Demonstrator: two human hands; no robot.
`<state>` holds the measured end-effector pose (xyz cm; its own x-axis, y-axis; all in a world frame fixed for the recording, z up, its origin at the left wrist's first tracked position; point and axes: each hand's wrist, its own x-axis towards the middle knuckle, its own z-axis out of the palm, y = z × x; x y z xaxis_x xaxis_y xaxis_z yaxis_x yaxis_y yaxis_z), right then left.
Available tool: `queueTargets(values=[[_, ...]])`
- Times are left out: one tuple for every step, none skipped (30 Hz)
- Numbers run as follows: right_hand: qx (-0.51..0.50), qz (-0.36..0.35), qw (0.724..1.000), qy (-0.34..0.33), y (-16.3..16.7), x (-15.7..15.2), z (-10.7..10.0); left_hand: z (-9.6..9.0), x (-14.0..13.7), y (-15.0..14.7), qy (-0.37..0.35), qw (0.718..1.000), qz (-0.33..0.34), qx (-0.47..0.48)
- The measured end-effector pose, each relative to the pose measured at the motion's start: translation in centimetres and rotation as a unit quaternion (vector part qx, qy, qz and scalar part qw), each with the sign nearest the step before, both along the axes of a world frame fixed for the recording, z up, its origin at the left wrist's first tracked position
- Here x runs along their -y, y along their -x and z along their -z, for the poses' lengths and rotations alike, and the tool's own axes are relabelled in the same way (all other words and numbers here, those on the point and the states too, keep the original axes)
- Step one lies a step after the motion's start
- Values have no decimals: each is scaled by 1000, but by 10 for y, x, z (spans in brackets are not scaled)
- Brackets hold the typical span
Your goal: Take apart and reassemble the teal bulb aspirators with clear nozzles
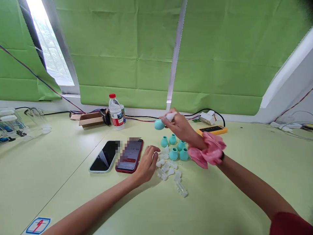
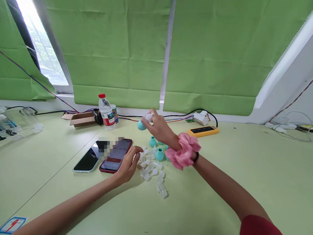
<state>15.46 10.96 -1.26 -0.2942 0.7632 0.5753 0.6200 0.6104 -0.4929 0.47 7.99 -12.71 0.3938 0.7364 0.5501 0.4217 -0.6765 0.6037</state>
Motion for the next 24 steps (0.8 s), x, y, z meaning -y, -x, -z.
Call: queueTargets(values=[[-2, -5, 1000, -8, -6, 13, 1, -3, -1, 1, 16, 999, -6, 36], [-12, -4, 1000, -17, -12, 25, 3, -7, -2, 2, 32, 997, -7, 67], [-6, -3, 1000, -15, -16, 37, 8, -10, -2, 4, 47, 995, -2, 91], [21, 3, 1000, -8, -20, 48, 15, -12, -1, 4, 58, 993, 10, 106], [71, 10, 997, 0, -23, 57, 23, -14, 0, 5, 65, 991, 23, 110], [135, 18, 991, 2, -25, 64, 32, -16, 2, 5, 67, 992, 36, 104], [201, 29, 979, -7, -25, 69, 42, -18, 5, 5, 65, 993, 51, 84], [260, 37, 965, -26, -25, 73, 51, -20, 8, 4, 64, 994, 70, 53], [307, 46, 950, -46, -24, 76, 60, -21, 11, 3, 65, 994, 92, 14], [341, 50, 936, -66, -23, 79, 68, -21, 15, 2, 67, 991, 115, -27], [364, 44, 927, -82, -21, 80, 75, -22, 18, 0, 70, 986, 135, -66], [376, 34, 921, -94, -20, 81, 81, -22, 20, -2, 74, 981, 151, -97], [378, 23, 920, -100, -18, 82, 86, -21, 22, -3, 78, 977, 159, -117], [371, 14, 923, -102, -18, 82, 89, -20, 23, -5, 83, 975, 162, -127], [357, 9, 929, -102, -17, 81, 92, -19, 23, -6, 91, 975, 160, -127], [338, 7, 936, -98, -17, 81, 94, -17, 22, -7, 103, 975, 158, -119], [317, 8, 944, -91, -17, 80, 95, -16, 20, -8, 122, 975, 156, -105], [296, 8, 952, -83, -18, 78, 96, -14, 18, -8, 147, 973, 153, -87], [276, 10, 958, -73, -18, 77, 96, -11, 16, -9, 176, 971, 151, -64], [258, 11, 964, -61, -18, 76, 96, -9, 14, -9, 208, 966, 150, -36], [244, 11, 969, -47, -18, 75, 96, -6, 13, -10, 243, 958, 152, -4], [234, 8, 972, -30, -18, 73, 96, -4, 11, -11, 279, 947, 157, 31], [229, 2, 973, -12, -18, 72, 96, -1, 10, -12, 315, 932, 164, 66], [230, -7, 973, 7, -18, 70, 97, 1, 8, -13, 350, 916, 173, 97]])
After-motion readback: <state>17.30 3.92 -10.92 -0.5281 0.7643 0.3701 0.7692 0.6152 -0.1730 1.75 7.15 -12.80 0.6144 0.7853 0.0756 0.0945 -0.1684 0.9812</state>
